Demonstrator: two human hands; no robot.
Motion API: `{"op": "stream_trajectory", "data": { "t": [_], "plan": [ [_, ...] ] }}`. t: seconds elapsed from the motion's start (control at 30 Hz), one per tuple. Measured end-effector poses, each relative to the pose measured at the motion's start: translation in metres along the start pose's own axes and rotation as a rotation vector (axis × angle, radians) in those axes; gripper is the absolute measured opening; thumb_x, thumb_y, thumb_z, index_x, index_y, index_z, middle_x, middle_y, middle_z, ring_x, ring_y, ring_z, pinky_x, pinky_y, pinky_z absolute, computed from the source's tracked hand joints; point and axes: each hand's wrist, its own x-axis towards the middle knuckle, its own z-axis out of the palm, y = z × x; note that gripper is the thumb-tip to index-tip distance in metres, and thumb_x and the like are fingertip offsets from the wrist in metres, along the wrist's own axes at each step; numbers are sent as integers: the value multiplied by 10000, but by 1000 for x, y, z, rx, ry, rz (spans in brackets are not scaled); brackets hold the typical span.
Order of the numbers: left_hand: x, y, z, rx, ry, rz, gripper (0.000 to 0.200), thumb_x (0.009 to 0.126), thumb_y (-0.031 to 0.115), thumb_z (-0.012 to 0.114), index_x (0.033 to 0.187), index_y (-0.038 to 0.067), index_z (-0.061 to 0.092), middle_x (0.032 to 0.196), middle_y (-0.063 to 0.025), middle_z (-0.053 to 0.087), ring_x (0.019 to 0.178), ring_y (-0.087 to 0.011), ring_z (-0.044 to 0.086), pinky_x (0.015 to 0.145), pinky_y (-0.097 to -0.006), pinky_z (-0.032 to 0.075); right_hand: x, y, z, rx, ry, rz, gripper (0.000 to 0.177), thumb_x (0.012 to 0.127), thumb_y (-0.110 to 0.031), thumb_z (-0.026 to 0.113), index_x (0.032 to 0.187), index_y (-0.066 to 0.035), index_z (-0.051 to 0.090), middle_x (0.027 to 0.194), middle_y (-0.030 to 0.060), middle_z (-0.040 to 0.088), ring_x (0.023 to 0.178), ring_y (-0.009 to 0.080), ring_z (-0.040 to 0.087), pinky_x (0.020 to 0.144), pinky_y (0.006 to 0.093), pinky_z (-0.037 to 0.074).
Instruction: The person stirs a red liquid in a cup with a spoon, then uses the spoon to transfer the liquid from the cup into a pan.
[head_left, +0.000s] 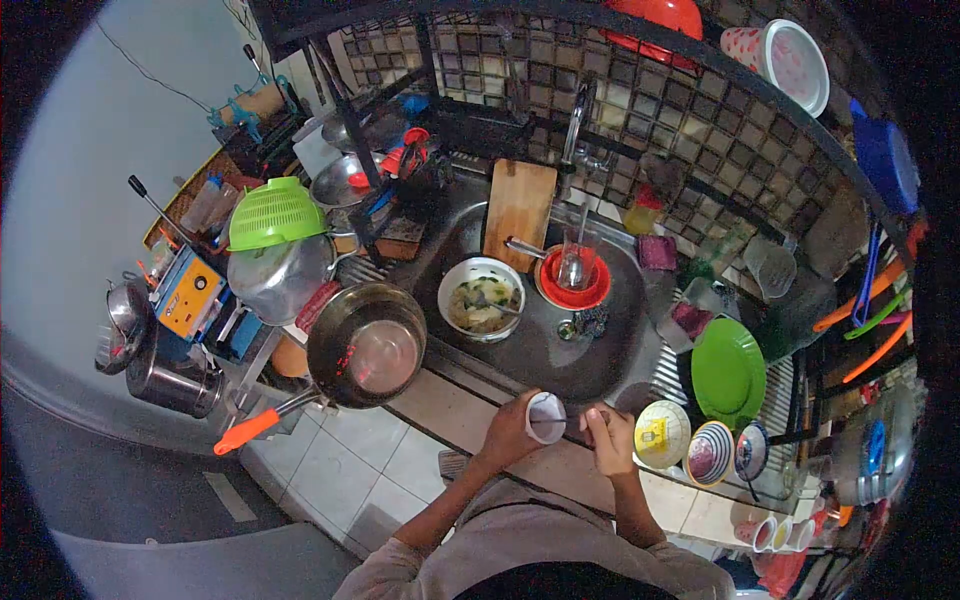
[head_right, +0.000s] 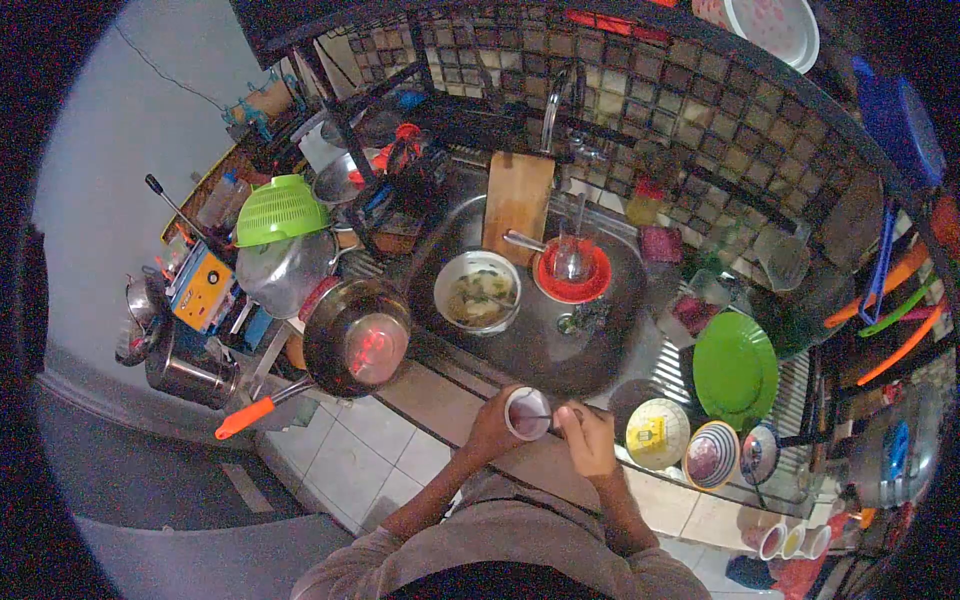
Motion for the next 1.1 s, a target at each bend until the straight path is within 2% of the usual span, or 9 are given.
{"op": "stream_trajectory", "data": {
  "t": [0.1,0.23,0.33,0.4,0.5,0.73,0.8,0.9,1.1],
  "plan": [
    [1,-3,2,23,38,64,651,545,241,740,1087,61,429,979,-131,539,888,-305,534,772,-372,423,3,-1,-1,-126,-6,-169,252,840,-188,437,672,-19,519,557,76,498,503,165,499,514,267,394],
    [0,0,-1,-6,20,51,654,542,242,741,1087,63,426,971,-128,539,882,-306,536,765,-374,428,0,-5,0,24,7,-56,245,838,-182,439,670,-22,519,556,70,499,502,156,498,514,267,394],
    [0,-5,2,-31,34,46,653,542,240,742,1088,71,426,972,-127,539,879,-306,537,756,-378,433,1,-5,1,-111,35,-170,241,839,-177,439,670,-24,516,560,70,499,507,155,499,519,264,394],
    [-1,-3,1,-38,40,58,649,544,234,743,1090,79,427,975,-129,538,885,-307,534,754,-380,432,-1,1,0,-11,6,-45,236,840,-173,440,675,-22,513,572,77,506,520,173,507,531,266,398],
    [-2,-3,2,-25,32,33,650,548,229,743,1093,84,421,971,-129,537,890,-307,530,760,-378,429,1,-4,2,-67,46,-156,230,839,-167,439,674,-23,507,564,69,491,519,154,497,531,256,393],
    [-1,-3,2,-11,5,15,661,552,223,739,1105,92,402,961,-132,536,885,-313,528,751,-383,427,0,3,2,26,37,-87,239,839,-168,440,664,-19,505,557,72,486,516,157,498,526,262,393],
    [-1,-8,5,0,54,99,670,544,218,743,1106,90,401,956,-136,537,883,-317,527,750,-386,426,1,-7,0,-80,23,-162,246,839,-169,439,653,-22,504,555,73,488,510,167,495,523,263,390],
    [0,-8,3,-33,2,48,682,534,222,749,1105,91,401,959,-139,536,883,-314,528,751,-387,425,0,-1,0,10,21,-76,253,839,-175,438,652,-21,509,558,82,494,505,182,493,521,269,391],
    [-2,-6,2,26,28,74,693,528,229,752,1108,90,400,973,-140,530,890,-306,526,756,-383,424,-1,-1,2,-91,37,-121,248,837,-179,430,672,-16,517,575,94,503,517,193,504,525,284,398]
  ]
}}
